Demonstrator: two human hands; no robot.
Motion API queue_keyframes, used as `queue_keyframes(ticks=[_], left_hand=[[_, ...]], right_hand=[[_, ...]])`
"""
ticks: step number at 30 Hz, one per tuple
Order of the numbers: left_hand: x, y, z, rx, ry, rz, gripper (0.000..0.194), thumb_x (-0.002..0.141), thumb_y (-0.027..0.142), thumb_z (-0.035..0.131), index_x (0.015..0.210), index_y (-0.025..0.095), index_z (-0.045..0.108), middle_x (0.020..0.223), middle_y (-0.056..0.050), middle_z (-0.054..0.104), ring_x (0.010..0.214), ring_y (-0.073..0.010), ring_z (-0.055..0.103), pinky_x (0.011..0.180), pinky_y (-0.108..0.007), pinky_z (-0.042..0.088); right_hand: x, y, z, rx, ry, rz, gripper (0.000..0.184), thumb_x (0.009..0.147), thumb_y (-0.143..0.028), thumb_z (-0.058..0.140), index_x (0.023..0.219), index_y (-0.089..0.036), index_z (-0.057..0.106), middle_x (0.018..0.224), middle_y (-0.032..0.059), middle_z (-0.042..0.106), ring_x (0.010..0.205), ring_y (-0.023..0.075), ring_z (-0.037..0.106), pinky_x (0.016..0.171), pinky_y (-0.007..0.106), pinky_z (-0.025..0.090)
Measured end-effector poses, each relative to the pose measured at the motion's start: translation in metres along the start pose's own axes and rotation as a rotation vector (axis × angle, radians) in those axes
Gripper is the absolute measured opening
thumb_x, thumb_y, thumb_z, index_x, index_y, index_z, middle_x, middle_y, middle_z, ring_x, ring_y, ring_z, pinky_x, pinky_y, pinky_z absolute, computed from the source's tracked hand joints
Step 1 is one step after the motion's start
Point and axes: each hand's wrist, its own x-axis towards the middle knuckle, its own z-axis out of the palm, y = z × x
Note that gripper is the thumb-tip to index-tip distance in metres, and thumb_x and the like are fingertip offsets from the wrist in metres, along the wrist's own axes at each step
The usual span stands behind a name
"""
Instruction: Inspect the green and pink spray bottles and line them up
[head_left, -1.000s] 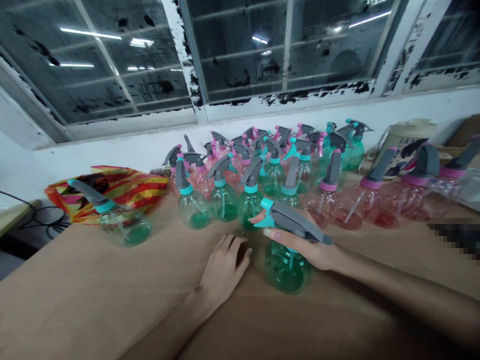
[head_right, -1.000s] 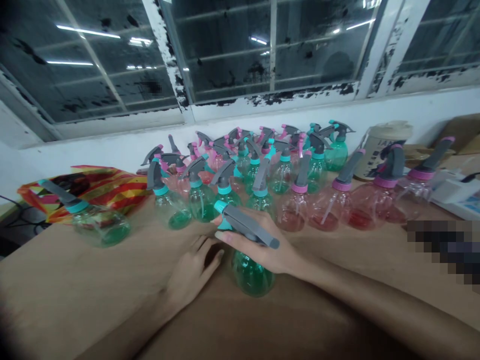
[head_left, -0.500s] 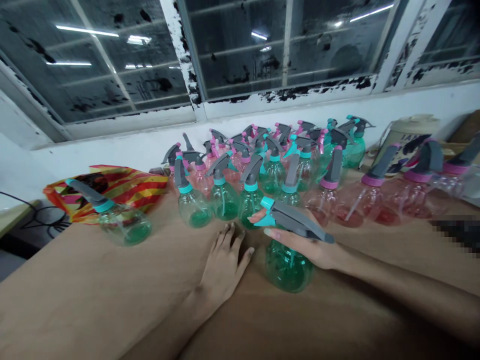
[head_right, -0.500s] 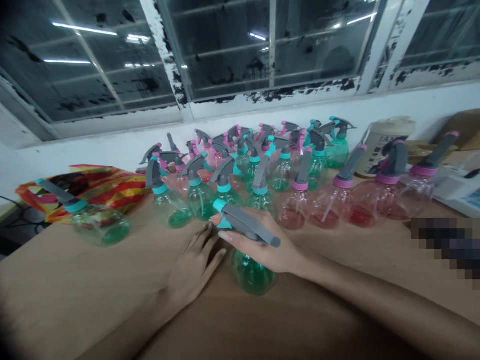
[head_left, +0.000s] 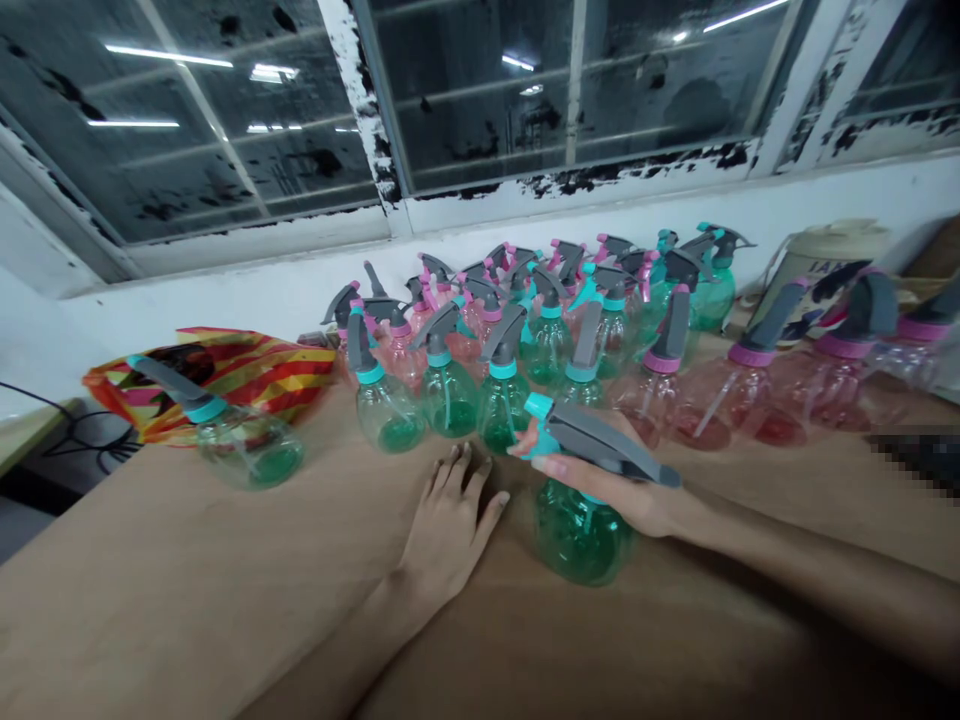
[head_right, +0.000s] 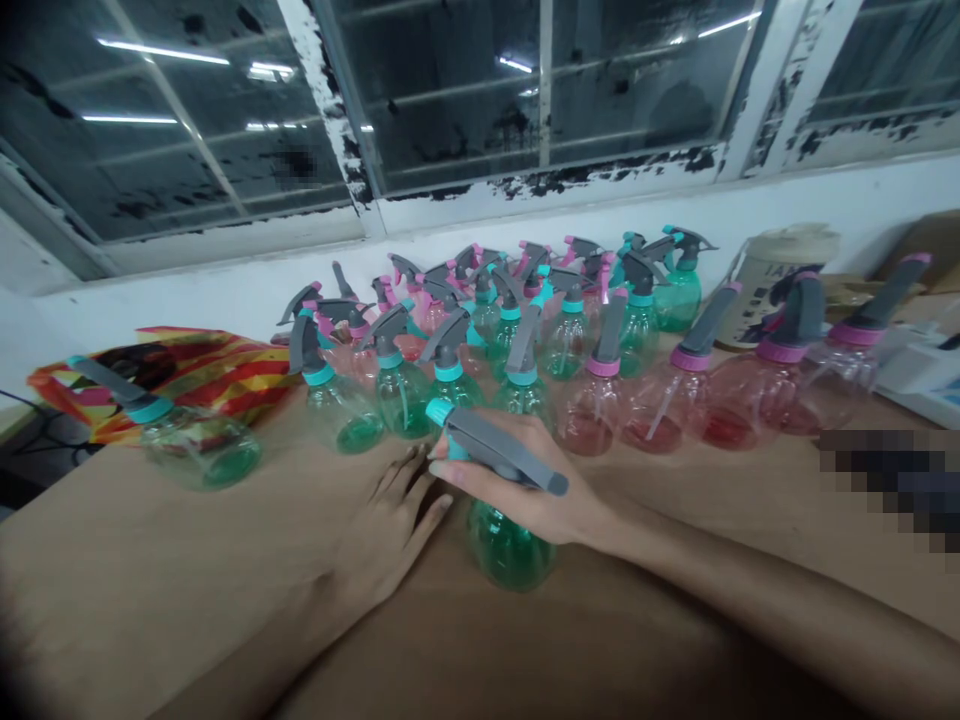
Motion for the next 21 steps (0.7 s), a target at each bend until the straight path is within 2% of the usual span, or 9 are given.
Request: queue_keyframes(ticks=[5, 9, 12, 16, 19, 21], left_hand=[[-0.0009, 0.0008, 0.0013, 0.013, -0.013, 0.014, 0.047, 0.095, 0.039, 0.038, 0.129, 0.008, 0.048, 0.140, -0.021, 0.045, 0.132, -0.0333, 0.038, 0.106, -0.055, 0.034], [-0.0012, -0.0014, 0.0037, 0.021, 0.003, 0.025, 0.048, 0.095, 0.040, 0.036, 0.129, 0.008, 0.048, 0.139, -0.021, 0.046, 0.132, -0.0334, 0.038, 0.105, -0.055, 0.036], [-0.0011, -0.0019, 0.0037, 0.018, 0.010, 0.024, 0.048, 0.096, 0.041, 0.034, 0.129, 0.009, 0.048, 0.139, -0.020, 0.046, 0.132, -0.0327, 0.038, 0.105, -0.054, 0.036], [-0.0011, -0.0003, 0.0016, 0.011, -0.023, 0.019, 0.050, 0.097, 0.041, 0.030, 0.130, 0.009, 0.047, 0.139, -0.020, 0.046, 0.133, -0.0313, 0.037, 0.107, -0.053, 0.034], [-0.0011, 0.0004, 0.0010, 0.006, -0.012, 0.021, 0.050, 0.097, 0.041, 0.030, 0.130, 0.009, 0.047, 0.139, -0.019, 0.047, 0.133, -0.0312, 0.037, 0.107, -0.054, 0.034], [-0.0011, 0.0005, 0.0009, 0.001, -0.007, 0.019, 0.049, 0.097, 0.041, 0.030, 0.129, 0.009, 0.048, 0.138, -0.019, 0.048, 0.132, -0.0315, 0.038, 0.106, -0.054, 0.034]], right_hand=[[-0.0011, -0.0019, 0.0001, -0.028, 0.006, 0.040, 0.030, 0.083, -0.038, 0.060, 0.112, -0.029, 0.064, 0.108, 0.0014, 0.068, 0.092, 0.0185, 0.063, 0.084, 0.036, 0.048], [-0.0019, -0.0007, 0.0014, -0.042, 0.023, 0.017, 0.035, 0.083, -0.037, 0.060, 0.117, -0.030, 0.061, 0.115, 0.0023, 0.066, 0.101, 0.0199, 0.062, 0.086, 0.035, 0.048], [-0.0021, -0.0001, 0.0015, -0.057, 0.031, 0.015, 0.034, 0.083, -0.036, 0.061, 0.116, -0.030, 0.062, 0.103, 0.0018, 0.069, 0.096, 0.0205, 0.063, 0.083, 0.035, 0.050], [-0.0028, 0.0010, 0.0009, -0.047, -0.006, 0.060, 0.031, 0.085, -0.031, 0.056, 0.115, -0.030, 0.063, 0.077, -0.0004, 0.068, 0.071, 0.0182, 0.063, 0.066, 0.032, 0.052], [-0.0024, -0.0004, 0.0002, -0.040, -0.035, 0.067, 0.032, 0.085, -0.028, 0.054, 0.116, -0.029, 0.063, 0.074, -0.0012, 0.066, 0.062, 0.0156, 0.060, 0.062, 0.031, 0.051], [-0.0010, -0.0030, -0.0005, -0.045, -0.044, 0.056, 0.032, 0.085, -0.026, 0.053, 0.115, -0.029, 0.063, 0.078, -0.0009, 0.067, 0.065, 0.0152, 0.060, 0.066, 0.031, 0.051]])
